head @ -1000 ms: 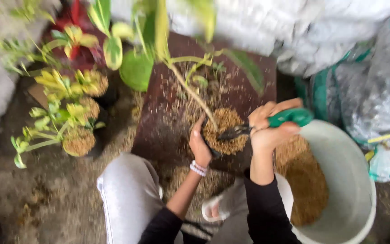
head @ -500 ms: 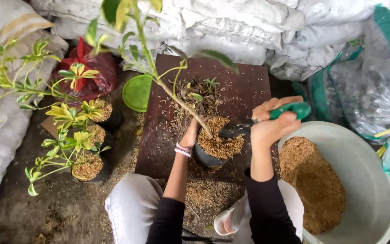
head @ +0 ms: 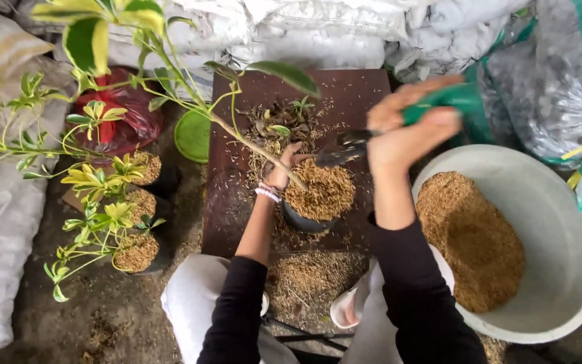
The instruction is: A person is repotting a plant by removing it from a small nursery bag and placing it into a larger container with fresh substrate.
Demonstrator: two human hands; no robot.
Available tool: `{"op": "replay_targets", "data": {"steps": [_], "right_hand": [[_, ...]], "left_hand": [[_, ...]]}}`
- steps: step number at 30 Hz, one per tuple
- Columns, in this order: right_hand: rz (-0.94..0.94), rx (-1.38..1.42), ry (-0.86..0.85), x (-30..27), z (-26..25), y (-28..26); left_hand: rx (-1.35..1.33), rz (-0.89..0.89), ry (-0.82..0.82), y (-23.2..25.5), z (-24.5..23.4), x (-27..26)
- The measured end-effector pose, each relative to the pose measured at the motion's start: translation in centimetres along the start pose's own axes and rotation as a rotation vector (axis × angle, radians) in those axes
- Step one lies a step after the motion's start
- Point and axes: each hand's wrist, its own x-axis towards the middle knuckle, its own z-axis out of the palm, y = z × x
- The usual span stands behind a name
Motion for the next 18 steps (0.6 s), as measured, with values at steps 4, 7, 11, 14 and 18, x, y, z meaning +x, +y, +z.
{"op": "replay_targets", "data": {"steps": [4,7,11,14,18], "right_hand": [[-0.045,0.027,-0.176,-2.1,-0.6,3.8],[-0.005,0.019,-0.235,-3.8,-1.3,4.8],[0.011,0.041,-0.236,-4.7,0.5,4.3],[-0.114,-0.063,-0.012,-1.7,1.6,2.1],[-0.052,0.043,-0.194,-0.1,0.9,-1.0]], "left_hand": [[0.207,-0.047,-0.012,1.6,0.4,0.0],[0.249,0.024,-0.077,2.0,1.0,-1.9],[0.228,-0.050,-0.017,6.4,3.4,-2.5],[0.303,-0.016,-0.109,4.2,2.0,-1.7],[0.365,-0.165,0.048,9.4,6.3,-3.7]]}}
